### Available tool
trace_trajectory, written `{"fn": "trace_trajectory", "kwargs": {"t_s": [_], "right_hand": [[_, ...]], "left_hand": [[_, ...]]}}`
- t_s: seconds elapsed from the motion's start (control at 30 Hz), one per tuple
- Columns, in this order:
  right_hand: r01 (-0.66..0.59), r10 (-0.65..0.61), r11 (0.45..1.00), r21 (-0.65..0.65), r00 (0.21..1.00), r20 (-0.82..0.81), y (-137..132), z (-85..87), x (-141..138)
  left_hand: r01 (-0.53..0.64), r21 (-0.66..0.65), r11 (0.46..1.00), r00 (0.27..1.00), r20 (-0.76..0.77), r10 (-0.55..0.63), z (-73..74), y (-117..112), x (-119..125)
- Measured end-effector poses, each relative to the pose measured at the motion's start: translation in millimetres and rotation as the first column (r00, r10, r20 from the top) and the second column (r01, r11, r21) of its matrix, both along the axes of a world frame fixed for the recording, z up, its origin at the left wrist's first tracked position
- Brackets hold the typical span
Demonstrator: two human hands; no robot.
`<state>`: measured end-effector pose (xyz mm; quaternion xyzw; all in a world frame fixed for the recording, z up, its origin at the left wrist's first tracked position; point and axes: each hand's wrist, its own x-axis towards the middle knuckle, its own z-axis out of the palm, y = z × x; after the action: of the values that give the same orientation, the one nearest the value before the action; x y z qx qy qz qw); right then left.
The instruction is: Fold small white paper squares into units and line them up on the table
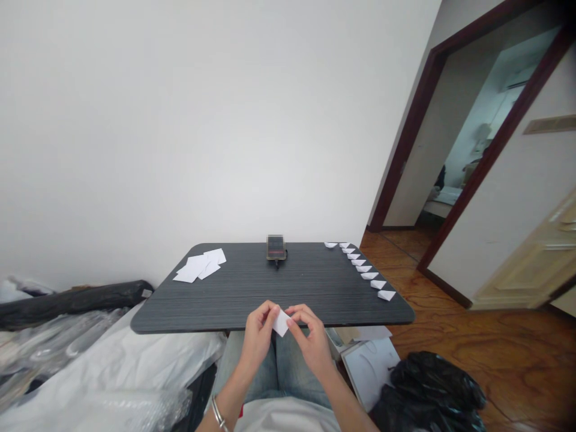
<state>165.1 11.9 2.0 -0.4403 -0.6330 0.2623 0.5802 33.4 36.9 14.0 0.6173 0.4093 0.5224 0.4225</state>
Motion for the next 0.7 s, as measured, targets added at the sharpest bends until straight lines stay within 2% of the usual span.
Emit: {"fn": "trace_trajectory", "kwargs": {"t_s": [0.27,0.4,0.57,0.7], "right_hand": [[0.067,-0.068,0.998,-0.018,0.993,-0.095,4.9,-5.4,2.5],[0.023,-0.027,0.998,-0.058,0.996,-0.08,6.1,-7.6,0.7],[-0.069,0.064,0.993,-0.096,0.996,-0.064,2.8,-3.7,-2.2],[-0.061,0.056,0.994,-0.088,0.996,-0.063,1.0,-2.1,-2.5]], "left_hand": [[0.121,-0.101,0.987,0.987,0.116,-0.109,-5.0,4.0,-1.7],[0.072,-0.09,0.993,0.992,0.106,-0.062,-8.5,4.6,-2.7],[0.049,-0.045,0.998,0.995,0.085,-0.045,-4.9,2.0,-1.5],[0.07,-0.041,0.997,0.992,0.107,-0.065,-3.1,0.2,-0.3]]}}
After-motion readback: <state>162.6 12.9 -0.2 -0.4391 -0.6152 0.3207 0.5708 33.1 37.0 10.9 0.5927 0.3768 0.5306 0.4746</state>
